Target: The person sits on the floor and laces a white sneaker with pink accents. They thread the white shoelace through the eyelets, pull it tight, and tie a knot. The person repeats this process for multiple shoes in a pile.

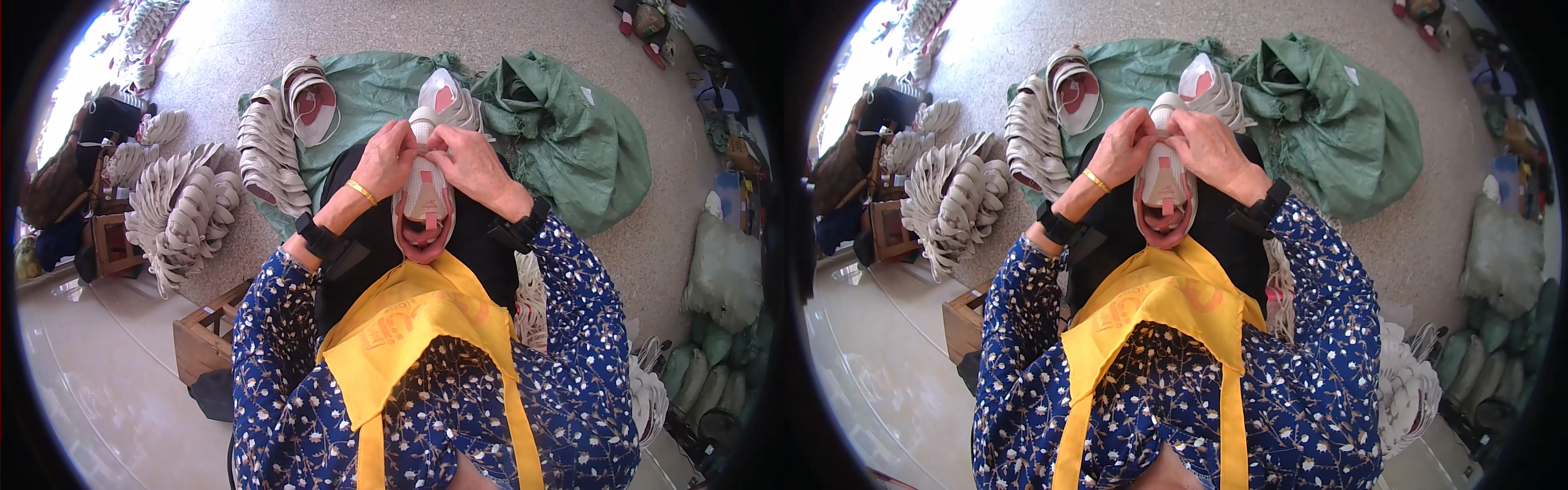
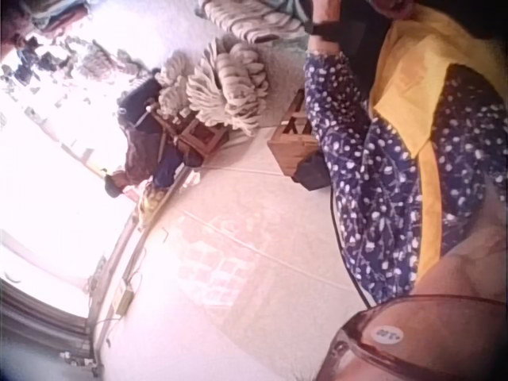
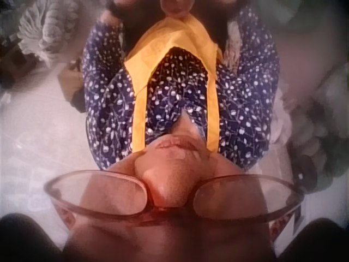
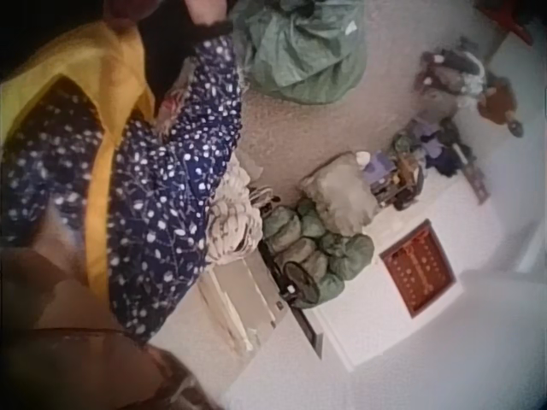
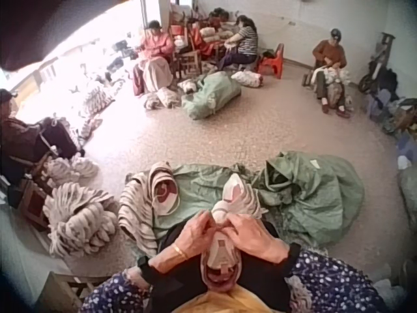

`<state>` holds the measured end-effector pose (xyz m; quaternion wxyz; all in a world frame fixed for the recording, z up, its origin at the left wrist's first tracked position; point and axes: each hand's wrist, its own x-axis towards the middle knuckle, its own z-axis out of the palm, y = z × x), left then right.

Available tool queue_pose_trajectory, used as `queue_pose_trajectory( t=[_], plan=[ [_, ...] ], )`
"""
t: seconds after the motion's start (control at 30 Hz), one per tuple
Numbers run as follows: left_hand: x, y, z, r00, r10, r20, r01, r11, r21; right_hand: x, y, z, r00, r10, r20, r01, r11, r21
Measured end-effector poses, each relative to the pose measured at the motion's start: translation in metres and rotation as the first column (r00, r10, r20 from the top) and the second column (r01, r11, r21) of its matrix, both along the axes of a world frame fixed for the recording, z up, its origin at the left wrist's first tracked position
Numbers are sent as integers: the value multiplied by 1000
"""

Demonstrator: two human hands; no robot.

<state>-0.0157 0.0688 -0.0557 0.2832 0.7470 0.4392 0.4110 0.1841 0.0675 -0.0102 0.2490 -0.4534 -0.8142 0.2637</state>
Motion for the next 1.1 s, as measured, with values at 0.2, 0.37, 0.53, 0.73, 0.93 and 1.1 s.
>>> queue_pose_trajectory(
  t=[0.2,0.37,0.53,0.73,0.93,1.1],
  plan=[
    [-51,12,14,998,70,-7,-69,951,-302,20,-10,13,994,-1,108,5,999,-36],
    [-150,4,28,929,243,280,-44,823,-567,25,-30,27,967,-34,254,49,997,-55],
    [-152,-24,-8,937,301,177,-121,755,-645,24,-27,16,965,-123,233,104,990,94],
    [-106,-27,-18,956,202,-211,-212,977,-27,22,-26,12,959,-153,239,116,980,161],
    [-101,-22,7,960,97,-264,-131,985,-115,20,-27,11,971,-190,143,164,970,177],
    [-102,-18,19,966,188,-175,-227,944,-240,18,-28,26,968,-232,99,233,973,0]
  ],
)
